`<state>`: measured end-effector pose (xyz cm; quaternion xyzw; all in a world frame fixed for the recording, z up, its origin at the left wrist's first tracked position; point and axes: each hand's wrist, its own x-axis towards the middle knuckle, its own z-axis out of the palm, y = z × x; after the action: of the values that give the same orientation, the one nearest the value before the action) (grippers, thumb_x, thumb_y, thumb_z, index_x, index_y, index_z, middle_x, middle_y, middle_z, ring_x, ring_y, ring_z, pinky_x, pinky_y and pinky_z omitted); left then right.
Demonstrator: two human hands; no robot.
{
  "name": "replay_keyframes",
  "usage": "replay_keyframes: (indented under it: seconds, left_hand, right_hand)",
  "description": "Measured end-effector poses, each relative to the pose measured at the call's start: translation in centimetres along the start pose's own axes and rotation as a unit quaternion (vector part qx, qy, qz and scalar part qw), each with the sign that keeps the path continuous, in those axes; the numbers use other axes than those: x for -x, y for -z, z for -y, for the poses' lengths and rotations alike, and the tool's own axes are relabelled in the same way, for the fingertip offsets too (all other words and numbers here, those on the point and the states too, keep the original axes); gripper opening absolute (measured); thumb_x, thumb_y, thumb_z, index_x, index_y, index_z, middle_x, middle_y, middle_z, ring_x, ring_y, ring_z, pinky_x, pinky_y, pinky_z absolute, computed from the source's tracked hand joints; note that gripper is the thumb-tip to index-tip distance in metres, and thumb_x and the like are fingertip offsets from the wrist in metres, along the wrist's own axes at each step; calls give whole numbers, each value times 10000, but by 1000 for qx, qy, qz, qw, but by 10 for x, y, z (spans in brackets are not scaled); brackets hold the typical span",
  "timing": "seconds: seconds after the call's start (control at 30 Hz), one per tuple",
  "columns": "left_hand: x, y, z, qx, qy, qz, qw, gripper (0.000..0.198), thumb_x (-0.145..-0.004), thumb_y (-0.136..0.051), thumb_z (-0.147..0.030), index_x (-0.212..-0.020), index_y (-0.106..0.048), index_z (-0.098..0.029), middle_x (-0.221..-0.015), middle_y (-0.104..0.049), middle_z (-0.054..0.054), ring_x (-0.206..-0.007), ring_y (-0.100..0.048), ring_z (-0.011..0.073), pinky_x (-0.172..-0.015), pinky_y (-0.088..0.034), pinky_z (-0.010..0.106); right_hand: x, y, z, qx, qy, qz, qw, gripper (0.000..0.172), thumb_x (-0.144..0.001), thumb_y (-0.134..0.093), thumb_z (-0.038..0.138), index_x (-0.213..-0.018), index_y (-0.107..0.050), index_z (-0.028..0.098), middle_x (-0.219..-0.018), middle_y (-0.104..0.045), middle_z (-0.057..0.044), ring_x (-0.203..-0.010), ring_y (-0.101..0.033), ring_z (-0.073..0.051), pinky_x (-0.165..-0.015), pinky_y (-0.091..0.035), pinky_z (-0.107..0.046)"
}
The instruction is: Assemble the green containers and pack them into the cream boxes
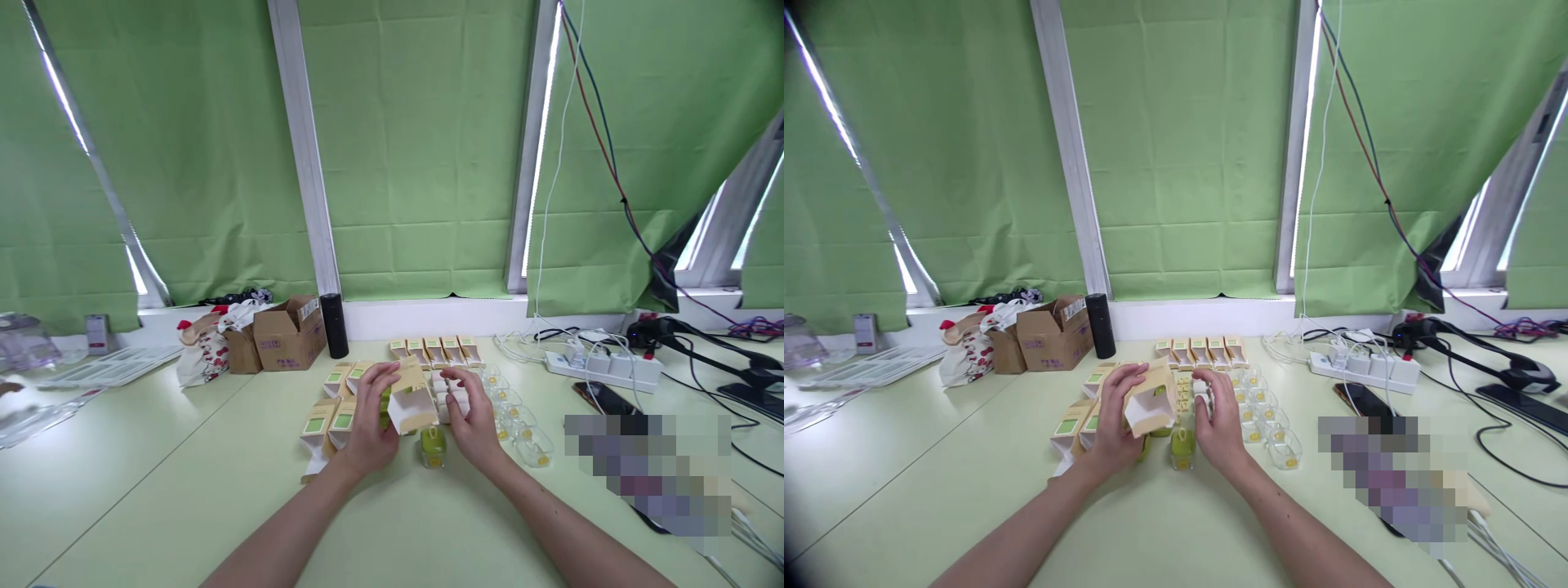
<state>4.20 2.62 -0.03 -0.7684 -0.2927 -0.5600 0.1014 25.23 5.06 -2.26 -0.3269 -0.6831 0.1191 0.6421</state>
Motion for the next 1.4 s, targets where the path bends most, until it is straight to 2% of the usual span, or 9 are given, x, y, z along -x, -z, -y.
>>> replay_keyframes:
  seconds: [0.13,0.27,0.47,0.63,0.8,0.97,1.13,1.27,1.4]
  left_hand:
    - [1,-4,4,118,129,-20,984,486,-951,-700,-272,-1416,-556,-255,-1396,-571,139,-1375,-539,328,-1167,-465,509]
    - [3,-11,9,261,250,-36,932,510,-959,-734,-403,-1402,-565,-216,-1347,-624,145,-1310,-596,307,-1140,-480,439]
    - [-3,-11,7,338,312,-78,885,694,-922,-782,-471,-1482,-443,-241,-1238,-675,121,-1179,-668,268,-1047,-531,411]
    - [-7,-9,1,351,367,-72,858,629,-920,-776,-503,-1404,-455,-260,-1118,-700,76,-1094,-705,238,-965,-556,365]
    - [-9,-9,-5,353,383,-49,852,575,-922,-755,-545,-1329,-465,-259,-1113,-731,70,-1031,-733,227,-875,-568,329]
    - [-7,-11,-5,350,381,-32,855,533,-923,-740,-575,-1259,-483,-251,-1073,-751,62,-975,-742,211,-808,-556,295]
    - [-3,-16,-1,359,371,-19,856,519,-921,-746,-574,-1225,-482,-248,-1052,-725,56,-971,-732,209,-827,-558,316]
    - [-1,-18,0,355,357,0,864,490,-953,-701,-586,-1230,-487,-244,-1065,-709,74,-1015,-722,227,-871,-561,346]
    - [2,-14,-2,326,320,18,890,421,-1023,-623,-520,-1324,-503,-251,-1307,-665,131,-1183,-666,253,-1025,-526,406]
  right_hand:
    - [0,0,0,-4,-3,0,1000,341,-939,-533,181,-1257,-621,267,-1225,-698,-90,-1169,-626,-300,-974,-520,-490]
    - [1,0,0,-3,-6,1,1000,357,-934,-526,166,-1265,-616,267,-1230,-692,-91,-1169,-627,-295,-994,-515,-504]
    - [2,0,1,-16,-2,9,1000,383,-949,-525,180,-1311,-612,271,-1279,-679,-100,-1218,-623,-305,-1015,-529,-516]
    - [2,0,3,-44,18,46,998,390,-982,-506,190,-1349,-595,288,-1366,-622,-109,-1277,-601,-303,-1073,-520,-536]
    - [3,0,10,-55,37,95,993,404,-1041,-493,235,-1431,-553,323,-1512,-489,-117,-1454,-472,-299,-1190,-452,-554]
    - [5,-1,12,-38,45,115,992,410,-1073,-458,256,-1459,-562,348,-1583,-415,-108,-1539,-387,-308,-1229,-417,-572]
    - [5,-1,11,-55,35,127,990,395,-1087,-433,271,-1434,-599,359,-1576,-408,-109,-1507,-434,-297,-1207,-454,-563]
    - [4,0,11,-63,21,102,993,346,-1082,-457,306,-1360,-662,334,-1499,-476,-126,-1470,-461,-315,-1156,-503,-564]
    - [2,0,12,-115,-24,91,989,329,-1081,-476,344,-1349,-667,334,-1475,-471,-123,-1350,-568,-295,-1052,-586,-498]
